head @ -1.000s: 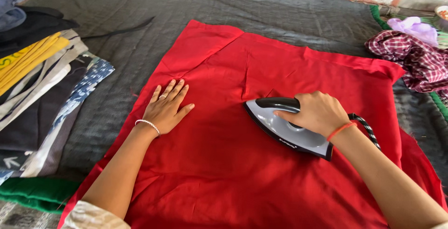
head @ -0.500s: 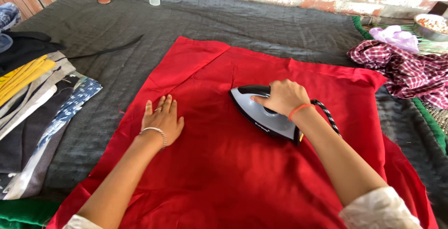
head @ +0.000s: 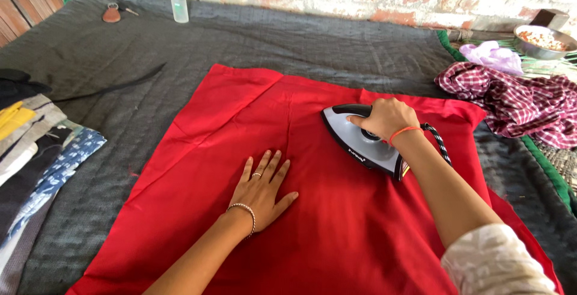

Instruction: The person irons a red garment on a dark-covered surface. They repeatedly smooth the fabric with an iron, adjust and reposition the garment, and continue ironing different sections. The garment is handled one at a time and remains on the surface throughout.

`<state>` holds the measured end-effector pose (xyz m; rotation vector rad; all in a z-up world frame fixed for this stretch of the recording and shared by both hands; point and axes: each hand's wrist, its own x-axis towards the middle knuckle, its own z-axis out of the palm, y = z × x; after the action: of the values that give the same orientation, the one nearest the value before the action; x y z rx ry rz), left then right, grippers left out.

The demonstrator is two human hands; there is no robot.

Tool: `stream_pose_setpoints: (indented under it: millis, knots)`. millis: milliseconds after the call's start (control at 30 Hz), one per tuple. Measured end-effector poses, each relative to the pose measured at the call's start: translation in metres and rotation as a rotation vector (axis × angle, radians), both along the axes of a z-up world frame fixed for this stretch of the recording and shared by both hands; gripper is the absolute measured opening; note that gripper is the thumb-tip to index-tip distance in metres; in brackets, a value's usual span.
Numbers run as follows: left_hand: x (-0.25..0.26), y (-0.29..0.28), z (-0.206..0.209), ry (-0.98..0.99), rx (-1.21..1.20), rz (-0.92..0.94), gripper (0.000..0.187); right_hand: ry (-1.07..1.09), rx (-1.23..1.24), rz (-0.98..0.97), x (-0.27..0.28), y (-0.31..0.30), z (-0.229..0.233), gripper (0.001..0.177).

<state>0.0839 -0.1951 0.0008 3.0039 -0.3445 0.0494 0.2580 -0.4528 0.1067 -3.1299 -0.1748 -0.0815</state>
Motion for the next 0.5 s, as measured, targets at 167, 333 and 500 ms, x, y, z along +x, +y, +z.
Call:
stream_pose_setpoints:
  millis: [167, 333, 500]
  knots:
    - [0.002, -0.004, 0.007, 0.055, 0.023, 0.000, 0.081, 0.048, 0.027, 0.005, 0.038, 0.004, 0.002, 0.079]
    - [-0.002, -0.001, 0.008, 0.051, -0.029, -0.013, 0.081, 0.011, -0.013, 0.237, 0.025, 0.012, 0.001, 0.078]
    - [0.002, -0.005, -0.005, -0.030, 0.027, -0.011, 0.079, -0.004, -0.029, 0.379, -0.008, 0.049, -0.013, 0.071]
